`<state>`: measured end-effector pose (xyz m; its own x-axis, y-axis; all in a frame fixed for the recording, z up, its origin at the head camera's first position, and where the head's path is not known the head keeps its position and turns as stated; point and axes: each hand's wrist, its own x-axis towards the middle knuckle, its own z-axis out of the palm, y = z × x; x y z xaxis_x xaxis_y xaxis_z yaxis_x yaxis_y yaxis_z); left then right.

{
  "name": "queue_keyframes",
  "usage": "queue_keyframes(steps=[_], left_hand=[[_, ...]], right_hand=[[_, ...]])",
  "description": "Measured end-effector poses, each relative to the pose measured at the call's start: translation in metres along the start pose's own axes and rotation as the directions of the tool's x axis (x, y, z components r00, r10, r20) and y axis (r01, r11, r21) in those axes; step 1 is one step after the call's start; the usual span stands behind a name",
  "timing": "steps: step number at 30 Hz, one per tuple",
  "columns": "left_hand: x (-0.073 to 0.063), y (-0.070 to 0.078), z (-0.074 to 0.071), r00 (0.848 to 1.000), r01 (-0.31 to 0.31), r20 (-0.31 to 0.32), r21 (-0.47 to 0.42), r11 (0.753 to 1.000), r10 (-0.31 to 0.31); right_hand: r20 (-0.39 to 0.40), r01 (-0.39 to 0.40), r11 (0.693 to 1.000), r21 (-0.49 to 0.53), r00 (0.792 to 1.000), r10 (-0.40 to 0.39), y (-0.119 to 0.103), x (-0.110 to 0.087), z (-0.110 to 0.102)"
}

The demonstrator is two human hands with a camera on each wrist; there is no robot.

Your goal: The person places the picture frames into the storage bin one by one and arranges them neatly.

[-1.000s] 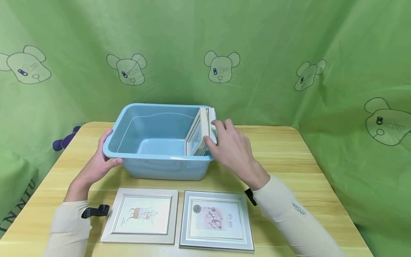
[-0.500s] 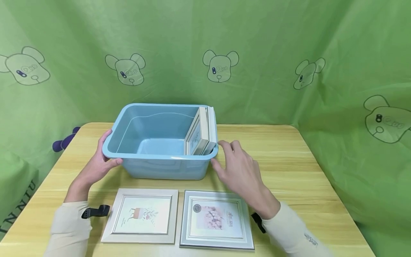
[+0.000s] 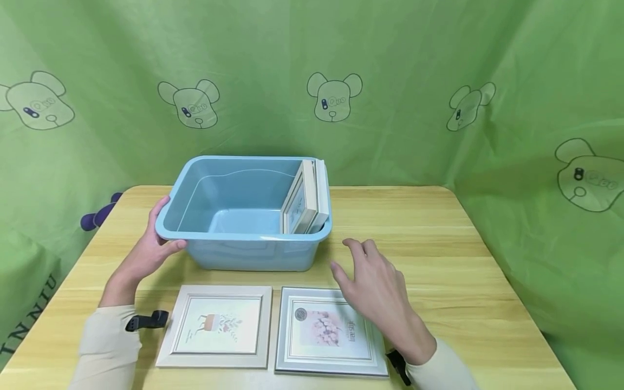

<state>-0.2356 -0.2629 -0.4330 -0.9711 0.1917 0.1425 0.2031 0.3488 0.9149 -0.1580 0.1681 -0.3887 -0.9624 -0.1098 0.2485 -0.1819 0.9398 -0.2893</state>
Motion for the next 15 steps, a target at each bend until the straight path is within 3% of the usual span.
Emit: queue_keyframes(steps=[6,15], left_hand=[[0.000,0.000,0.000,1.000,0.003,0.001,0.003,1.000,-0.003],[0.000,-0.002,0.000,1.000,-0.008,0.001,0.011,1.000,0.008]], right_hand=[[0.052,-0.064,0.998,-0.006,0.997,0.065,0.009,-0.014,0.006],[0.075,-0.093,0.993,-0.069,0.992,0.098,0.019,-0.033,0.017]])
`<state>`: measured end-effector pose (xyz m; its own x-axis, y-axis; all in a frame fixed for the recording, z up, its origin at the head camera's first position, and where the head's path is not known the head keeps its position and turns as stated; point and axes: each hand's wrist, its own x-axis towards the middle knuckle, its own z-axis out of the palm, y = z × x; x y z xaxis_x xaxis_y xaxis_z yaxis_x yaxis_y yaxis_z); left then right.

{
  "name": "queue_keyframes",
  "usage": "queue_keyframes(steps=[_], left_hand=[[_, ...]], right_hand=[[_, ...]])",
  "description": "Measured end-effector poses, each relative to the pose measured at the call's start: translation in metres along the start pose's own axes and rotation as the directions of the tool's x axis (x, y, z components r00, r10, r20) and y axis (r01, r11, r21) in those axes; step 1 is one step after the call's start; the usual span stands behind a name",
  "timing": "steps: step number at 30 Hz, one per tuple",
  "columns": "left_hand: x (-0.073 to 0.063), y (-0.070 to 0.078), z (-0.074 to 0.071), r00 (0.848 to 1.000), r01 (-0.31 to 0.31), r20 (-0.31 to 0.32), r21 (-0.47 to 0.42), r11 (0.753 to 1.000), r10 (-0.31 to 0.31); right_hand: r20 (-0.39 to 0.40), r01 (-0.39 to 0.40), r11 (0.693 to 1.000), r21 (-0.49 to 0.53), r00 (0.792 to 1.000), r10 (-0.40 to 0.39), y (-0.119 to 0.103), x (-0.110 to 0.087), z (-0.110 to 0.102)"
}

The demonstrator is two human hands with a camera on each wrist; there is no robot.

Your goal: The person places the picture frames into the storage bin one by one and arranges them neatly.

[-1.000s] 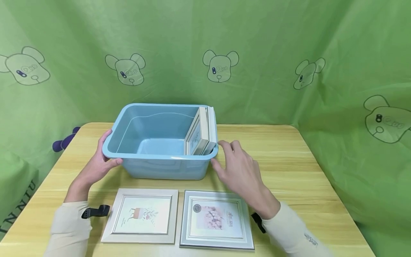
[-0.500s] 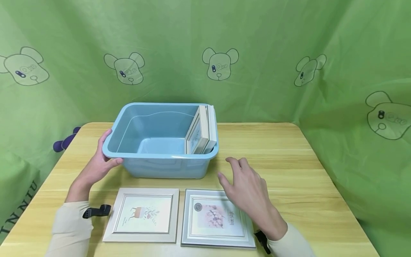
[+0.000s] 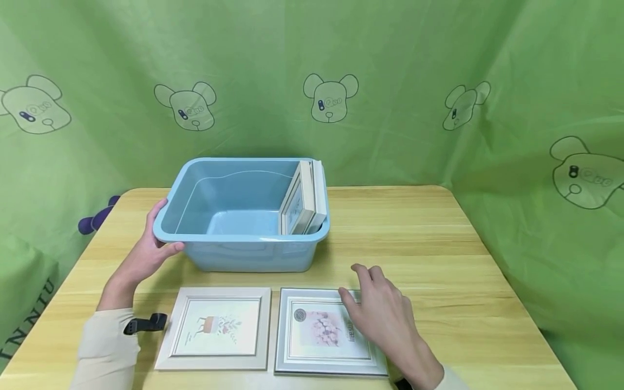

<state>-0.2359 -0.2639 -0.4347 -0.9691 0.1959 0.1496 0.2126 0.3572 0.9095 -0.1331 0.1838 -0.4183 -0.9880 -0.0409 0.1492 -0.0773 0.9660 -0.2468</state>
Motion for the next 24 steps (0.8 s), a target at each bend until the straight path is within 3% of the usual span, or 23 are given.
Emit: queue_keyframes(steps=[10,17,24], left_hand=[[0.000,0.002,0.000,1.000,0.002,0.002,-0.011,1.000,-0.002],[0.000,0.004,0.001,1.000,0.005,0.006,-0.024,1.000,-0.005],[0.000,0.001,0.000,1.000,0.005,-0.002,-0.017,1.000,-0.005]], right_hand=[[0.081,-0.026,0.999,-0.039,0.996,0.029,0.012,-0.013,0.013],[0.199,-0.103,0.993,-0.059,0.973,0.113,0.022,-0.021,0.024],[0.220,-0.141,0.988,-0.059,0.964,0.150,0.027,-0.028,0.033]])
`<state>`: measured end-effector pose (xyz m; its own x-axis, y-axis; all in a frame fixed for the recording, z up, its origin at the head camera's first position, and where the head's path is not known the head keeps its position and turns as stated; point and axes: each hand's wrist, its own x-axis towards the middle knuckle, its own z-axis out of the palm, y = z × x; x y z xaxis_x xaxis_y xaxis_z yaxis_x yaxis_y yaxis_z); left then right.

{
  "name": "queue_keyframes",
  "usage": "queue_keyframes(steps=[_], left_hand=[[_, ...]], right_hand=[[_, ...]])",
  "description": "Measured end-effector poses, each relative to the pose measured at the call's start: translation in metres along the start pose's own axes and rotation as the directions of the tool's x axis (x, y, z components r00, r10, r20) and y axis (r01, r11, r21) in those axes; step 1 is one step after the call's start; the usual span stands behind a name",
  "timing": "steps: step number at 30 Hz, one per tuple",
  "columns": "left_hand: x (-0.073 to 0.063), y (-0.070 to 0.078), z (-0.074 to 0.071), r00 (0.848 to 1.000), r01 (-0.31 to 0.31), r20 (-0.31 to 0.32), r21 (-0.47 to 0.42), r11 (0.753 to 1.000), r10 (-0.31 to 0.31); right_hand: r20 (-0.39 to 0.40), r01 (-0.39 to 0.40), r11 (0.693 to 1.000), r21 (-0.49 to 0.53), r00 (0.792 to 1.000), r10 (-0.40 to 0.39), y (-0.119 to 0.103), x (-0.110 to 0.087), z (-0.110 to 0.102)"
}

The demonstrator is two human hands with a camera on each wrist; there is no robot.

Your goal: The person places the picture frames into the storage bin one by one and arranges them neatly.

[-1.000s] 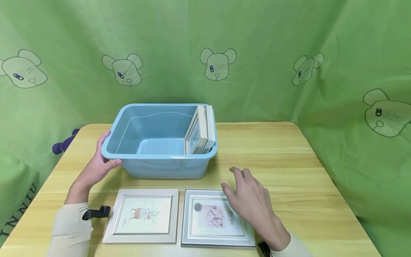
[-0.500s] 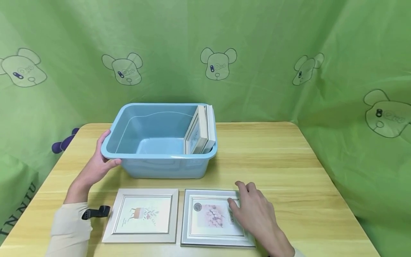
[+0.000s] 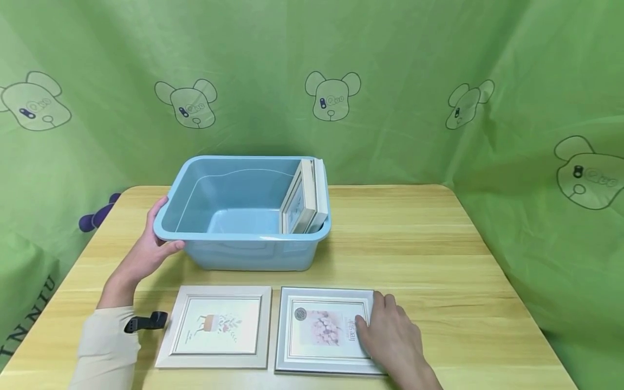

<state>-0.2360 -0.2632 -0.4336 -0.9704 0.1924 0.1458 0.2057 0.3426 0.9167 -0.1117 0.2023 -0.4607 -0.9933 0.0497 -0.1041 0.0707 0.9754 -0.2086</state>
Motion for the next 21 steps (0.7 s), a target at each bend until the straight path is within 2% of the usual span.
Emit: queue_keyframes(steps=[9,16,21], left_hand=[[0.000,0.000,0.000,1.000,0.000,0.003,0.000,1.000,0.000],[0.000,0.002,0.000,1.000,0.006,0.005,0.000,1.000,-0.006],[0.000,0.000,-0.001,1.000,0.008,0.004,0.007,1.000,-0.008]], right_hand=[[0.070,-0.037,0.999,-0.003,0.997,0.037,0.005,0.001,0.001],[0.161,-0.083,0.996,0.022,0.984,0.078,0.011,0.006,0.000],[0.187,-0.104,0.994,0.035,0.978,0.095,0.013,0.007,0.000]])
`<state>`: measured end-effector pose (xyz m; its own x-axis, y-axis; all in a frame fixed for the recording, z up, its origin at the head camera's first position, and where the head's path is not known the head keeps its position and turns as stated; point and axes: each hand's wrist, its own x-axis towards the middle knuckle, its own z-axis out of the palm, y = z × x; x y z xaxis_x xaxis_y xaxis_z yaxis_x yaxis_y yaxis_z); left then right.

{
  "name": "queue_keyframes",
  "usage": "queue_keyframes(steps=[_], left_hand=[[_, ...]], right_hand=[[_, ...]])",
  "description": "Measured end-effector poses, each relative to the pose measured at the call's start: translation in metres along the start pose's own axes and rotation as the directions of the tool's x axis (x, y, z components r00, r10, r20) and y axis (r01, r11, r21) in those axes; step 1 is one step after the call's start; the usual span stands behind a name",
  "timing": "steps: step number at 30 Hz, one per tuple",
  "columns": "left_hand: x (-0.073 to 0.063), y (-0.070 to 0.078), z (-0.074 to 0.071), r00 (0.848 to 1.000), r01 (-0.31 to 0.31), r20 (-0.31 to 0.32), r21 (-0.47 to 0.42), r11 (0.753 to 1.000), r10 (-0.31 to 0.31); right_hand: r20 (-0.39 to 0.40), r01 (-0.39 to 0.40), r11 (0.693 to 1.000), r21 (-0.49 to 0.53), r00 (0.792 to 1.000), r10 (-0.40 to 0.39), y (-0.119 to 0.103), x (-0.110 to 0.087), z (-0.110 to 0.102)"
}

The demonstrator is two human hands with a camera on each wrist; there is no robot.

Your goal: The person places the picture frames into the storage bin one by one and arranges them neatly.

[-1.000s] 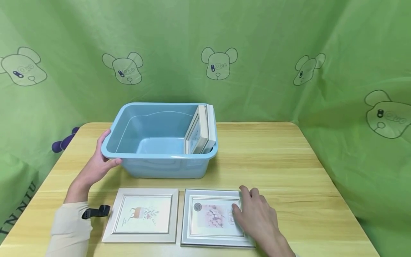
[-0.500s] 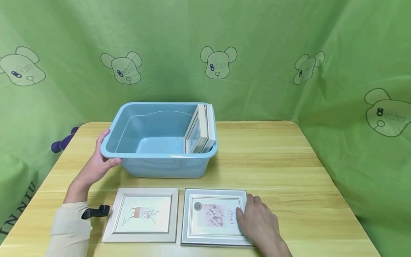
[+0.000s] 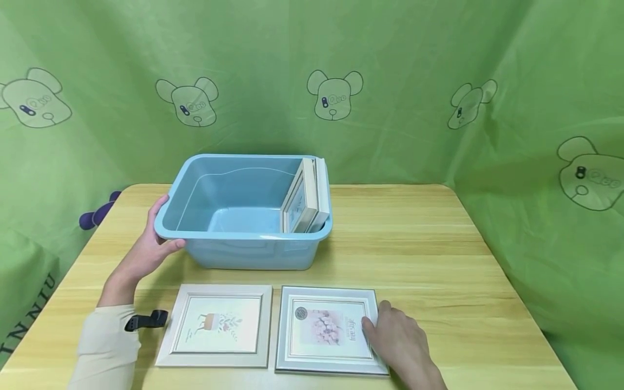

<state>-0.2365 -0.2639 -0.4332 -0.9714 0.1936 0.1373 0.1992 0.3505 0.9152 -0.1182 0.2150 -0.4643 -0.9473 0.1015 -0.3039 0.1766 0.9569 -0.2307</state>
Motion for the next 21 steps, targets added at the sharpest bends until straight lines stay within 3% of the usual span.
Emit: queue_keyframes(steps=[13,21], left_hand=[[0.0012,-0.0034,-0.0006,1.000,-0.013,-0.003,-0.002,1.000,0.013],[0.0002,-0.0033,-0.0002,1.000,-0.006,0.003,0.005,1.000,0.006]], right_hand=[[-0.047,0.018,1.000,0.003,0.999,-0.017,-0.0020,0.0013,-0.0005],[-0.156,0.035,0.992,0.125,0.988,-0.015,0.0025,0.0023,-0.0026]])
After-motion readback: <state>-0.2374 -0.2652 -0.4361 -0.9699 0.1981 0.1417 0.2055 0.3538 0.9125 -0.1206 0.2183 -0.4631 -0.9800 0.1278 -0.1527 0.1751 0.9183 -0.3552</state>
